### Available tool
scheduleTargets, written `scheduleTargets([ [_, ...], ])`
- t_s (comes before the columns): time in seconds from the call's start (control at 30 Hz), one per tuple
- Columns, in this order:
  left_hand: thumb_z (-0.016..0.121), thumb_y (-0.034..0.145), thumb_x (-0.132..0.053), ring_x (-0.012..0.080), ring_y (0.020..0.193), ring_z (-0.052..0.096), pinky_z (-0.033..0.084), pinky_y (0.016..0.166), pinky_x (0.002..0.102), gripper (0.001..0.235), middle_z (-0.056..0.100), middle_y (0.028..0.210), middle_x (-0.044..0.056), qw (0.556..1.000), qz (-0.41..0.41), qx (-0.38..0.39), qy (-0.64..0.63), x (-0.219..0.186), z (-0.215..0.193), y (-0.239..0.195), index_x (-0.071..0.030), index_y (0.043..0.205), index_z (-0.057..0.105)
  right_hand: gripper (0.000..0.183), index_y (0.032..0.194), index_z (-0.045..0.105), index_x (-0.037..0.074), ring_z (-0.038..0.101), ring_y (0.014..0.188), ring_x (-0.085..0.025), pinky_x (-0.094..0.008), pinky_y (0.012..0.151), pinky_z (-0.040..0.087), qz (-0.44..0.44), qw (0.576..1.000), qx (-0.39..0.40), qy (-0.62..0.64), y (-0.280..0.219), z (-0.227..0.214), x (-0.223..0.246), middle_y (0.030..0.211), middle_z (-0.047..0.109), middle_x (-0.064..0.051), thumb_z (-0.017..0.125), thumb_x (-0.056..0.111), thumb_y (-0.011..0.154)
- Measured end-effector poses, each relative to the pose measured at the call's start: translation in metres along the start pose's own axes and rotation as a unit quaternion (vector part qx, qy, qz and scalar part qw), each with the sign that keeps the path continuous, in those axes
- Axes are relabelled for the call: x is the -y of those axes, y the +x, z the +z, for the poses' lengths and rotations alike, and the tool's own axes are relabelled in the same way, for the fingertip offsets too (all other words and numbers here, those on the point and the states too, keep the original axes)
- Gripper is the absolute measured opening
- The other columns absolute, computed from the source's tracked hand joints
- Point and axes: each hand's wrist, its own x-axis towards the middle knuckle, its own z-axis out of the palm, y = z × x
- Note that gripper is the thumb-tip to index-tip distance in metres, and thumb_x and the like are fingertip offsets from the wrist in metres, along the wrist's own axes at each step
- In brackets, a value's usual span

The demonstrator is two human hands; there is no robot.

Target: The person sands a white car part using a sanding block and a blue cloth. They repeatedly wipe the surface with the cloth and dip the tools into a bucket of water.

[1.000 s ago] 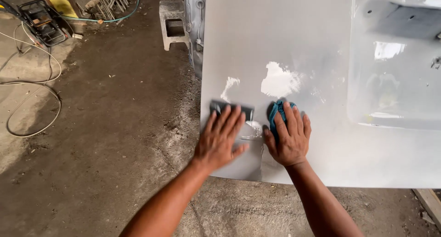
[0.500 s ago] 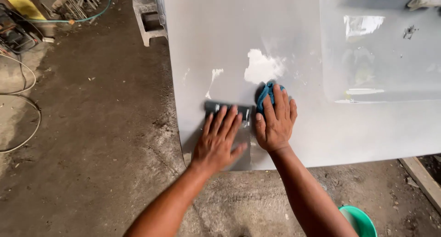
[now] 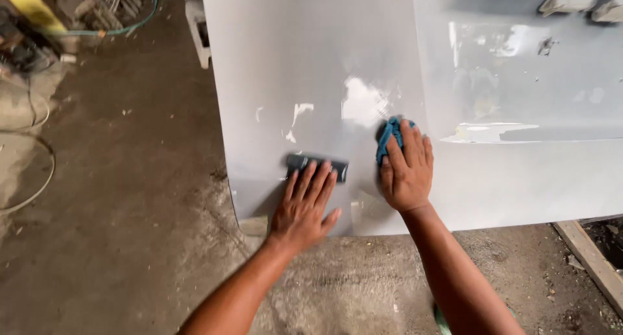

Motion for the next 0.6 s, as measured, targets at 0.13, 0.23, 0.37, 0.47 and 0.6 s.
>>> scheduleTargets([
  [0.13, 0.047, 0.102, -0.054, 0.0316, 0.159, 0.018, 0.022, 0.126, 0.054, 0.077, 0.017, 0.172, 0.01, 0.999, -0.015, -0.045, 0.018, 0.007, -0.027, 0.072, -0.01, 0.163, 0.031, 0.045, 0.145, 0.058, 0.006, 0.041, 0.15, -0.045, -0.058, 0.125, 0.025, 0.018, 1.0, -0.016, 0.006, -0.012, 0.01, -0.012, 0.161, 0.045, -0.024, 0.048, 0.026, 0.105],
  [0.23, 0.048, 0.103, -0.053, 0.0319, 0.16, 0.018, 0.022, 0.128, 0.054, 0.078, 0.017, 0.173, 0.009, 0.997, -0.025, -0.065, 0.019, -0.003, -0.026, 0.079, -0.01, 0.165, 0.029, 0.044, 0.144, 0.059, 0.008, 0.042, 0.149, -0.044, -0.058, 0.125, 0.025, 0.02, 1.0, 0.0, 0.0, -0.023, 0.004, -0.017, 0.16, 0.046, -0.023, 0.05, 0.026, 0.105],
  [0.37, 0.047, 0.1, -0.057, 0.0339, 0.156, 0.015, 0.019, 0.123, 0.057, 0.081, 0.015, 0.17, 0.013, 0.999, -0.036, -0.005, 0.026, -0.027, 0.021, 0.017, -0.01, 0.162, 0.024, 0.043, 0.143, 0.062, 0.01, 0.045, 0.148, -0.042, -0.056, 0.126, 0.025, -0.02, 1.0, 0.022, -0.005, -0.026, -0.007, -0.036, 0.159, 0.048, -0.022, 0.052, 0.026, 0.104],
  [0.47, 0.045, 0.101, -0.059, 0.0315, 0.157, 0.015, 0.019, 0.124, 0.055, 0.081, 0.015, 0.171, 0.01, 0.999, -0.047, -0.007, 0.024, -0.041, 0.027, -0.004, -0.011, 0.163, 0.024, 0.043, 0.143, 0.062, 0.01, 0.046, 0.148, -0.04, -0.054, 0.127, 0.025, -0.035, 0.999, 0.014, 0.005, -0.033, -0.002, -0.039, 0.159, 0.049, -0.02, 0.053, 0.025, 0.104],
  [0.6, 0.043, 0.102, -0.059, 0.0296, 0.159, 0.015, 0.018, 0.127, 0.054, 0.079, 0.014, 0.173, 0.008, 0.998, -0.038, -0.031, 0.03, -0.037, 0.008, 0.071, -0.014, 0.164, 0.024, 0.044, 0.144, 0.061, 0.012, 0.045, 0.149, -0.039, -0.053, 0.127, 0.024, -0.027, 0.999, 0.01, 0.018, -0.039, 0.001, -0.04, 0.159, 0.049, -0.019, 0.053, 0.026, 0.103],
])
